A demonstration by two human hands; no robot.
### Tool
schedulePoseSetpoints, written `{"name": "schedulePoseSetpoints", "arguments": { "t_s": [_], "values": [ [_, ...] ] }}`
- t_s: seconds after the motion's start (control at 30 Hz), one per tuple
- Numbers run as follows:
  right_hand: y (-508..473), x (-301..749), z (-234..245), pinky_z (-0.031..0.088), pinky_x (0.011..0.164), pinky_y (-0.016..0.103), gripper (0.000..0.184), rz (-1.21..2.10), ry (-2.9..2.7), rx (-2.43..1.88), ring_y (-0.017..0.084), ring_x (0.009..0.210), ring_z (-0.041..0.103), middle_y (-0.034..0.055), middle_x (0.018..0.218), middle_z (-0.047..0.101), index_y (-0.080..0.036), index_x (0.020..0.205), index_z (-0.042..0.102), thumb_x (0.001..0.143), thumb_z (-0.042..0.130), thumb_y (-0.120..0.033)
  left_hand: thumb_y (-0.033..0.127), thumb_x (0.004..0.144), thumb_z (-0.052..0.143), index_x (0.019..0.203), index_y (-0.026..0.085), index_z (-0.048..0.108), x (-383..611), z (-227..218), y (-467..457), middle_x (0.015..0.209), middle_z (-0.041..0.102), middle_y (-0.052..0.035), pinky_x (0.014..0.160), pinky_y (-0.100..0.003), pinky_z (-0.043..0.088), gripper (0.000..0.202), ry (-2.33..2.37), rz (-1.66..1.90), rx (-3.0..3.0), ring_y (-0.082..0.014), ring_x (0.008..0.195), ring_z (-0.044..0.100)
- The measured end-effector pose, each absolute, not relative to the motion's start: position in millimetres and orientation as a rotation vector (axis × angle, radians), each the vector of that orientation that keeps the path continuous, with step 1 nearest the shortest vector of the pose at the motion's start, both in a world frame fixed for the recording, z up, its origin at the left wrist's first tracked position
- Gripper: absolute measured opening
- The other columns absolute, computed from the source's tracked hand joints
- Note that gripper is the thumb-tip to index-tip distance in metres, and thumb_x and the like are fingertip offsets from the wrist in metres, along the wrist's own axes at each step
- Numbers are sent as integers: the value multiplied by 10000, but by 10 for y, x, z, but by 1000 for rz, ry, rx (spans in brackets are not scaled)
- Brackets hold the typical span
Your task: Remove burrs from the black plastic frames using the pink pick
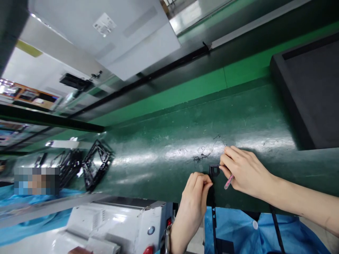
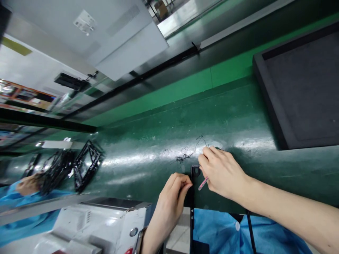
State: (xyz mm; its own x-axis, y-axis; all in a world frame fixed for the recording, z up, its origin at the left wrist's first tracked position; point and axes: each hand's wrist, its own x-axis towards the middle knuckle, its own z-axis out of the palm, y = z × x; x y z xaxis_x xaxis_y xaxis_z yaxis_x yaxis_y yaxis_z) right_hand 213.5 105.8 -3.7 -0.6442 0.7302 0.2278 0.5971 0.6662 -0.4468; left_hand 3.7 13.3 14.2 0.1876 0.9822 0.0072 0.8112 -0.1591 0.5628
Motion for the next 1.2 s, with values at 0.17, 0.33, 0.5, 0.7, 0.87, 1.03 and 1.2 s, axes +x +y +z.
{"name": "schedulePoseSetpoints", "arguments": {
  "t_s": [0.17, 0.33, 0.5, 0.7, 0.87, 1.03, 1.2],
  "values": [
    [1051, 2141, -47, 462, 679, 367, 129, 464, -2500, -1038, 226, 828, 590, 52, 938, 612, -182, 880, 614, 935, 638, -68, 145, 1065, 590, 987, 245, 593, -77, 109, 110, 921, 627, 15, 737, -230, 496, 127, 1730, 595, 1880, -142, 801, 616],
    [1071, 2122, -39, 465, 684, 366, 118, 459, -2502, -1040, 230, 840, 590, 53, 943, 612, -180, 887, 619, 931, 646, -73, 138, 1057, 597, 1004, 247, 607, -65, 117, 176, 972, 646, 0, 781, -248, 517, 122, 1702, 577, 1942, -158, 864, 652],
    [1062, 2123, -46, 468, 691, 364, 115, 467, -2506, -1040, 231, 844, 587, 59, 954, 620, -183, 899, 619, 937, 643, -78, 117, 1081, 490, 1011, 236, 570, 45, 185, 227, 942, 603, -13, 776, -296, 512, 160, 1642, 446, 2098, -185, 841, 615],
    [1065, 2126, -43, 460, 686, 365, 130, 478, -2499, -1048, 230, 831, 591, 58, 944, 625, -184, 897, 615, 920, 647, -61, 115, 1088, 394, 936, 235, 492, 82, 290, 146, 886, 547, -24, 715, -325, 485, 217, 1639, 375, 2131, -201, 773, 550],
    [1069, 2129, -40, 441, 674, 356, 195, 491, -2500, -1039, 218, 811, 577, 49, 932, 625, -192, 865, 599, 865, 633, 0, 132, 1087, 404, 1004, 242, 511, -59, 445, -22, 990, 602, -54, 809, -316, 549, 175, 1542, 375, 1973, -200, 893, 626],
    [1068, 2131, -47, 426, 667, 357, 183, 481, -2482, -1039, 218, 805, 570, 52, 924, 624, -193, 864, 597, 917, 604, -18, 145, 1081, 432, 1033, 244, 523, -35, 272, -178, 1233, 642, -125, 1064, -413, 528, 143, 1504, 650, 1992, -275, 1333, 587],
    [1091, 2176, -52, 409, 662, 363, 159, 469, -2444, -1075, 220, 807, 581, 47, 915, 625, -192, 875, 602, 1001, 584, -98, 292, 1155, 360, 1004, 257, 507, 165, 77, -235, 929, 614, -41, 980, -389, 539, 214, 1607, 1093, 1765, -248, 1181, 651]
  ]
}}
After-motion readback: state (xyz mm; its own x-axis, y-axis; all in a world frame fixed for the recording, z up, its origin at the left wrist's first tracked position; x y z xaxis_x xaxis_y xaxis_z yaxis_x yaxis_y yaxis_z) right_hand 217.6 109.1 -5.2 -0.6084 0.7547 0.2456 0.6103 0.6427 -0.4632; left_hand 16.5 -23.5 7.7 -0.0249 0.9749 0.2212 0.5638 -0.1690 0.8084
